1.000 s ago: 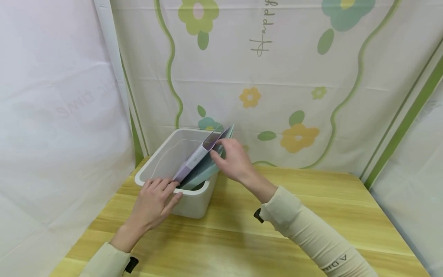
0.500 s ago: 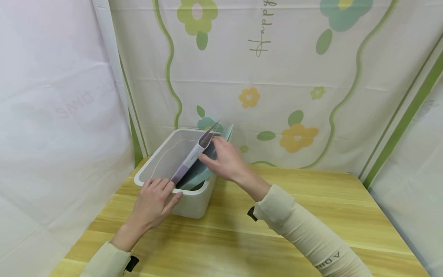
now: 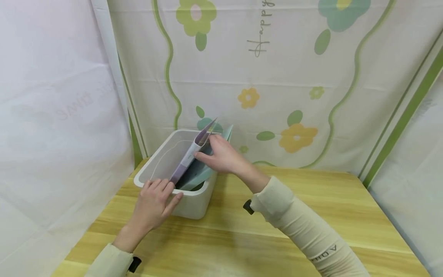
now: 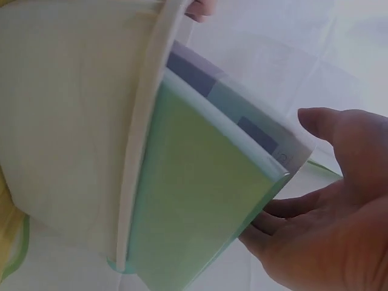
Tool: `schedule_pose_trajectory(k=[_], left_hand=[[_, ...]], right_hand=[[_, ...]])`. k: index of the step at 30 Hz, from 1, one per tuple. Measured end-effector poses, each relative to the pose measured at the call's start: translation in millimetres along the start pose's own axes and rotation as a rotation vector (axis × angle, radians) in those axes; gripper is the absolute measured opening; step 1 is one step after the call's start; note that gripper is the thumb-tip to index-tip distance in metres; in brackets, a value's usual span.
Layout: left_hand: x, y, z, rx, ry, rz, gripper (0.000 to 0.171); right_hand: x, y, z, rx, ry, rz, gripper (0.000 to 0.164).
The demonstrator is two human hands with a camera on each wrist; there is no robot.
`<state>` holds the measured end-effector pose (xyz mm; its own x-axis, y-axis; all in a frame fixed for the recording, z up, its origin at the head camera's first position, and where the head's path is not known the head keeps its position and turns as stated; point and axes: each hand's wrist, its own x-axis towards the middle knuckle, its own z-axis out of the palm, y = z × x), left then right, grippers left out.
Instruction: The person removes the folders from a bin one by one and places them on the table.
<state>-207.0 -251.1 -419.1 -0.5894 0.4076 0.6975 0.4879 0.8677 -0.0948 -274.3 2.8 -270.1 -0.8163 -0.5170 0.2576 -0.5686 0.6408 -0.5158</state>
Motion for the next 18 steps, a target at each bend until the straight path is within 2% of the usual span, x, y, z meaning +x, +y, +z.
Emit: schedule_pose_trajectory(k=[5, 10, 13, 18], left_hand=[[0.8, 1.1, -0.6, 0.000, 0.008, -0.009, 0.052], [1.7, 2.4, -0.3, 0.001, 0.013, -0.009, 0.052], [2.0, 2.7, 0.0, 0.002, 0.020, -0.009, 0.052], [2.2, 2.3, 0.1, 0.000, 0.014, -0.019, 0.051]], right_hand=[[3, -6, -5, 0.036, -0.066, 0.048, 0.070], [4, -10, -6, 0.082, -0.085, 0.085, 0.076], [5, -11, -4, 0.106, -0.086, 0.095, 0.076], [7, -15, -2, 0.118, -0.071, 0.085, 0.066]])
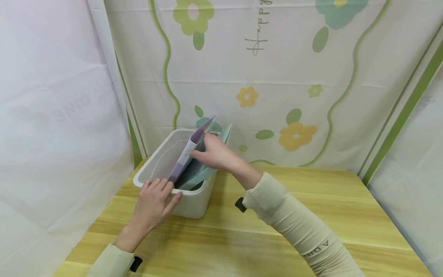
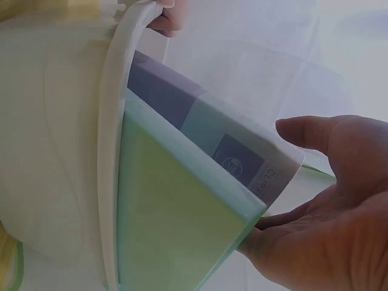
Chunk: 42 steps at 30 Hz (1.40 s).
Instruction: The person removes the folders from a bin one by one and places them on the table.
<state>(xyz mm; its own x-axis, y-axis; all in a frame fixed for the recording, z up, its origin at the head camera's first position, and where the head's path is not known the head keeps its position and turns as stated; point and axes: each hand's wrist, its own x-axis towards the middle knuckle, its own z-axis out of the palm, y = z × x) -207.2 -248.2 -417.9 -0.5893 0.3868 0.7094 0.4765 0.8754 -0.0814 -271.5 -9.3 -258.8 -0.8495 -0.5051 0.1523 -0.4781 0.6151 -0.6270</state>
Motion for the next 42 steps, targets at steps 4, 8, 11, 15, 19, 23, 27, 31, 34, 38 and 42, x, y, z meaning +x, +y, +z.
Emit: schedule_pose_trajectory(k=[4, 8, 11, 15, 19, 23, 27, 31, 34, 38, 42], left_hand=[[-0.2, -0.7, 0.7, -0.006, -0.004, -0.004, 0.050], [-0.2, -0.5, 1.1, -0.011, -0.003, -0.004, 0.050], [-0.1, 0.1, 1.0, -0.013, -0.001, -0.003, 0.050], [0.2, 0.7, 0.4, -0.013, 0.003, -0.003, 0.051], [0.5, 1.0, 0.3, -0.012, 0.011, 0.000, 0.050], [0.6, 1.2, 0.6, -0.014, 0.023, 0.003, 0.051], [0.7, 1.7, 0.5, -0.013, 0.020, 0.000, 0.050], [0.8, 1.9, -0.7, -0.012, 0.017, -0.002, 0.050], [0.7, 1.7, -1.1, -0.011, 0.020, 0.000, 0.050], [-0.1, 1.1, -0.7, -0.006, 0.021, 0.000, 0.050], [-1.5, 0.6, 0.0, -0.006, 0.017, -0.005, 0.050]], right_hand=[[0, -3, 2, 0.011, -0.012, 0.001, 0.065], [0, -6, 3, 0.033, -0.033, 0.016, 0.067], [-1, -9, 2, 0.044, -0.045, 0.026, 0.067], [0, -12, 4, 0.054, -0.052, 0.033, 0.069], [0, -15, 7, 0.093, -0.037, 0.054, 0.074], [-1, -18, 14, 0.190, 0.016, 0.069, 0.077], [0, -18, 25, 0.291, 0.095, 0.064, 0.079], [2, -17, 35, 0.339, 0.156, 0.056, 0.090], [3, -16, 42, 0.366, 0.183, 0.050, 0.097], [3, -13, 50, 0.391, 0.224, 0.023, 0.097], [3, -14, 59, 0.384, 0.257, 0.020, 0.100]])
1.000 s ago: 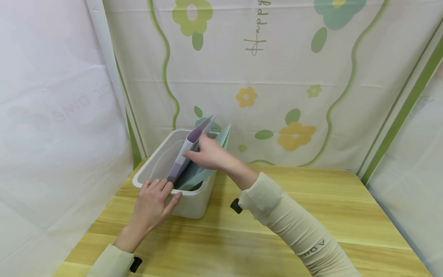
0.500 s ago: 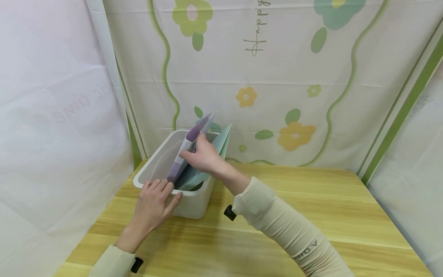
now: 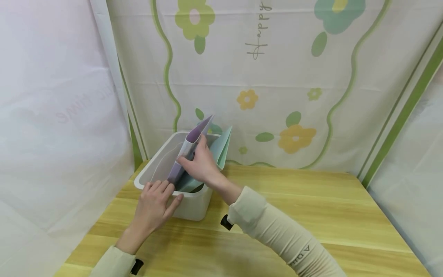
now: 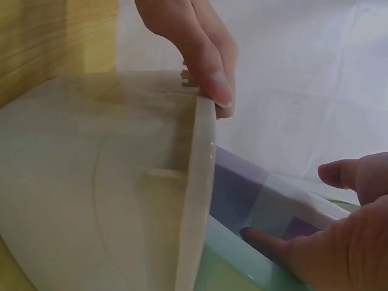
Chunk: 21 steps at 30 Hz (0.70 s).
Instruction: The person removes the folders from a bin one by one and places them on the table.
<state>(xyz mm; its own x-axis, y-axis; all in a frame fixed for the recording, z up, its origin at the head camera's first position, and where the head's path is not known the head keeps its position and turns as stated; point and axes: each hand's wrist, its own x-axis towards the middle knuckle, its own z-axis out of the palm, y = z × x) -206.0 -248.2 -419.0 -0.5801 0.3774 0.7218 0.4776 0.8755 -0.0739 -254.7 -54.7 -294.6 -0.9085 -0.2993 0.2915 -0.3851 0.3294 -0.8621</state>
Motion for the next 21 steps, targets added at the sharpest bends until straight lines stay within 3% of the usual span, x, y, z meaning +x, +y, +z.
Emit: schedule_pose_trajectory(k=[21], left_hand=[[0.2, 2.6, -2.4, -0.011, 0.008, 0.002, 0.045]], right_hand=[[6, 9, 22, 0.036, 0.134, 0.028, 0.102]])
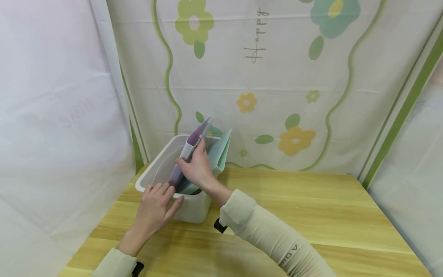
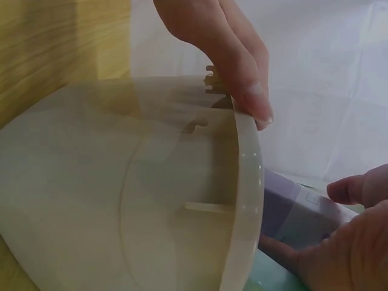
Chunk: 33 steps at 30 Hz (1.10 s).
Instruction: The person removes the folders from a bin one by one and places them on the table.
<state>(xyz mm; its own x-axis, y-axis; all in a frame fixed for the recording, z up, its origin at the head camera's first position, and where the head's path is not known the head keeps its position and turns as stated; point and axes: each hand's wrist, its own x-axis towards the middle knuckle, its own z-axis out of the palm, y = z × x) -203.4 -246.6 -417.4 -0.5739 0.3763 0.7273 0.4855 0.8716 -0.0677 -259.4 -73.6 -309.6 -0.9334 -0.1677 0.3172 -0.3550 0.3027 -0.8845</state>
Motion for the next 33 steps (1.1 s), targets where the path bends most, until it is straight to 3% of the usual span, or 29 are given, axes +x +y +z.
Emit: schedule_pose_trajectory(k=[6, 11, 24, 33], left_hand=[[-1.4, -2.5, 1.6, 0.005, -0.005, 0.002, 0.045], [-1.9, -2.9, 1.8, 0.004, -0.008, 0.000, 0.045], [1.7, -1.5, 5.7, -0.003, 0.010, 0.017, 0.049], [-0.4, -2.7, 4.5, -0.001, 0.011, 0.010, 0.052]], right_hand=[[2.8, -1.5, 4.5, 0.007, 0.047, 0.047, 0.099], [4.1, -2.6, 6.0, 0.077, 0.072, 0.087, 0.091], [6.0, -2.3, 7.7, 0.211, 0.156, 0.101, 0.058], [6.1, -7.2, 3.3, 0.247, 0.113, 0.157, 0.060]])
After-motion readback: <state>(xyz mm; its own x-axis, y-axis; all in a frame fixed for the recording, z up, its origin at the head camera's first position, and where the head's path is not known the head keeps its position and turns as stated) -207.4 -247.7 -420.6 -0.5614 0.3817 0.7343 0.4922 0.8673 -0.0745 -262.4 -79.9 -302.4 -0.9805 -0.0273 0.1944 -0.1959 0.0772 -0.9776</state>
